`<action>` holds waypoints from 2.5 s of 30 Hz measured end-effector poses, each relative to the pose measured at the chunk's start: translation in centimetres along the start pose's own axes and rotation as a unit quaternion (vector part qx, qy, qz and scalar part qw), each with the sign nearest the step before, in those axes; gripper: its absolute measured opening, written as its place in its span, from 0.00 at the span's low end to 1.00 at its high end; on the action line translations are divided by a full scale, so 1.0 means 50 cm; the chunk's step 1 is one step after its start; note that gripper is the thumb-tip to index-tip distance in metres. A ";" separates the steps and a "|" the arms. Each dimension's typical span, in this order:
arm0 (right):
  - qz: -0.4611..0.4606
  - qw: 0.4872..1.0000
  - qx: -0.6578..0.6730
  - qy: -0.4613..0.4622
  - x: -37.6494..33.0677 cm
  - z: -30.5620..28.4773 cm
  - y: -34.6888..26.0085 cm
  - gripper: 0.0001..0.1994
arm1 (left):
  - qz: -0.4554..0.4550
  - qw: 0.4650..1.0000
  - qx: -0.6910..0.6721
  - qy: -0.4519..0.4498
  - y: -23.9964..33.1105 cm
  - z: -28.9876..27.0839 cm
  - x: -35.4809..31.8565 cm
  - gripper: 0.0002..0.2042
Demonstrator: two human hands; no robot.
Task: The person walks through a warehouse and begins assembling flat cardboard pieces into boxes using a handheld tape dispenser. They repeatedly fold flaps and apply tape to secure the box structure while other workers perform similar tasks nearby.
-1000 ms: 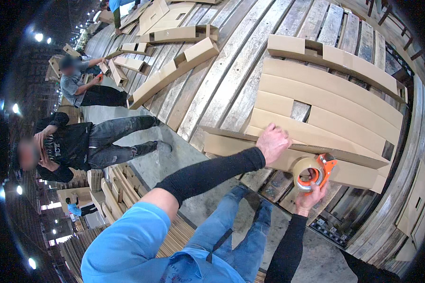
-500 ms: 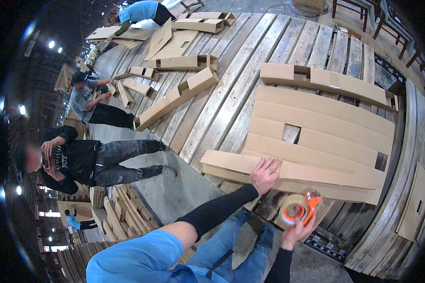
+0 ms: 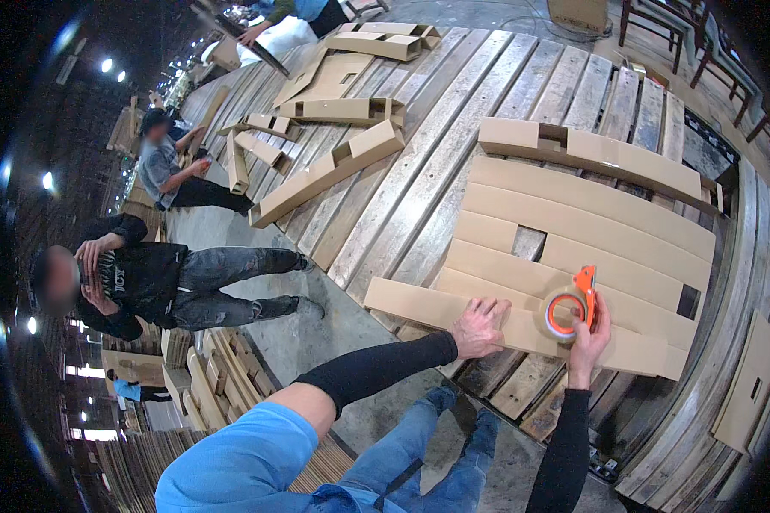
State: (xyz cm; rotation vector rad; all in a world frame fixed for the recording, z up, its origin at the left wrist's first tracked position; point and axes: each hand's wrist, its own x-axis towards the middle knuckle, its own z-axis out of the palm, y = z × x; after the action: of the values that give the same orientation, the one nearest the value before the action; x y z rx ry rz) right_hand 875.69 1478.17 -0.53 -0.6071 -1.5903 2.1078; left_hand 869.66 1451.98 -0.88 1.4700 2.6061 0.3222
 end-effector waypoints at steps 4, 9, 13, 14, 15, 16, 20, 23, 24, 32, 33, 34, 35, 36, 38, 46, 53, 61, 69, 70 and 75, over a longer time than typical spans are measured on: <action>-0.054 0.998 -0.011 -0.026 -0.052 -0.022 0.027 0.33 | 0.034 0.999 0.001 0.014 0.000 0.002 -0.009 0.22; -0.068 0.997 -0.042 0.002 -0.049 -0.018 0.039 0.32 | -0.017 0.999 0.043 -0.012 0.034 0.001 0.004 0.25; -0.064 0.997 -0.043 0.008 -0.073 0.003 0.039 0.32 | -0.015 0.998 0.063 0.023 0.044 0.024 -0.034 0.22; -0.090 0.995 -0.047 0.016 -0.061 -0.009 0.031 0.32 | -0.002 0.998 0.057 0.039 0.047 0.020 -0.018 0.20; -0.049 0.997 -0.049 0.034 -0.057 -0.009 0.017 0.32 | 0.002 0.997 0.064 0.052 0.055 0.022 -0.017 0.19; -0.011 0.997 -0.050 0.054 -0.056 0.002 -0.004 0.31 | 0.009 0.995 0.071 0.066 0.061 0.021 -0.014 0.17; 0.041 0.984 -0.167 -0.050 -0.032 0.181 -0.198 0.32 | 0.012 0.994 0.086 0.063 0.044 0.009 -0.020 0.10; -0.127 0.927 -0.253 -0.247 -0.004 0.397 -0.481 0.33 | 0.002 0.996 0.056 0.064 0.063 0.002 -0.019 0.09; -0.213 0.894 -0.279 -0.277 -0.006 0.470 -0.550 0.34 | -0.009 0.999 0.036 0.034 0.072 0.008 -0.044 0.09; -0.407 0.680 -0.456 -0.404 -0.070 0.966 -0.940 0.33 | -0.103 0.994 0.010 0.029 0.159 -0.008 -0.133 0.19; -0.423 0.658 -0.487 -0.388 -0.081 1.016 -0.928 0.34 | -0.110 0.993 -0.019 0.038 0.164 -0.022 -0.140 0.19; -0.418 0.651 -0.514 -0.371 -0.094 1.065 -0.923 0.32 | -0.116 0.991 -0.046 0.047 0.167 -0.040 -0.149 0.20; -0.405 0.635 -0.558 -0.348 -0.077 1.077 -0.903 0.30 | -0.127 0.991 -0.046 -0.001 0.199 -0.118 -0.112 0.19; -0.416 0.630 -0.559 -0.343 -0.077 1.087 -0.920 0.27 | -0.139 0.985 -0.049 -0.086 0.196 -0.146 -0.096 0.20; -0.435 0.631 -0.534 -0.358 -0.088 1.122 -0.919 0.21 | -0.147 0.988 -0.046 0.000 0.158 -0.164 -0.124 0.19; -0.139 0.877 -0.271 -0.372 -0.070 0.741 -0.584 0.26 | -0.232 0.950 0.011 0.207 0.009 -0.082 -0.077 0.12; 0.064 0.851 -0.519 -0.044 -0.122 0.176 -0.327 0.25 | -0.188 0.982 -0.004 0.022 -0.034 -0.066 -0.002 0.16; -0.185 0.822 -0.526 -0.116 -0.037 0.301 -0.310 0.19 | -0.191 0.981 0.016 0.007 -0.049 -0.088 -0.020 0.19; -0.137 0.736 -0.621 -0.231 0.025 0.398 -0.134 0.08 | -0.211 0.971 0.029 0.107 -0.094 -0.035 -0.024 0.13; -0.128 0.705 -0.657 -0.232 0.016 0.353 -0.146 0.10 | -0.194 0.980 -0.029 0.032 -0.051 -0.064 -0.001 0.11; -0.154 0.691 -0.645 -0.287 -0.110 0.297 -0.166 0.12 | -0.213 0.976 -0.028 -0.042 -0.081 -0.099 -0.019 0.17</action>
State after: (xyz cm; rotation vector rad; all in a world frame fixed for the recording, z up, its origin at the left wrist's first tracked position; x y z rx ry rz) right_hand 872.21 1465.53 11.62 0.0528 -3.1660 0.5962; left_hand 865.71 1448.52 2.88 0.8505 2.7234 0.2710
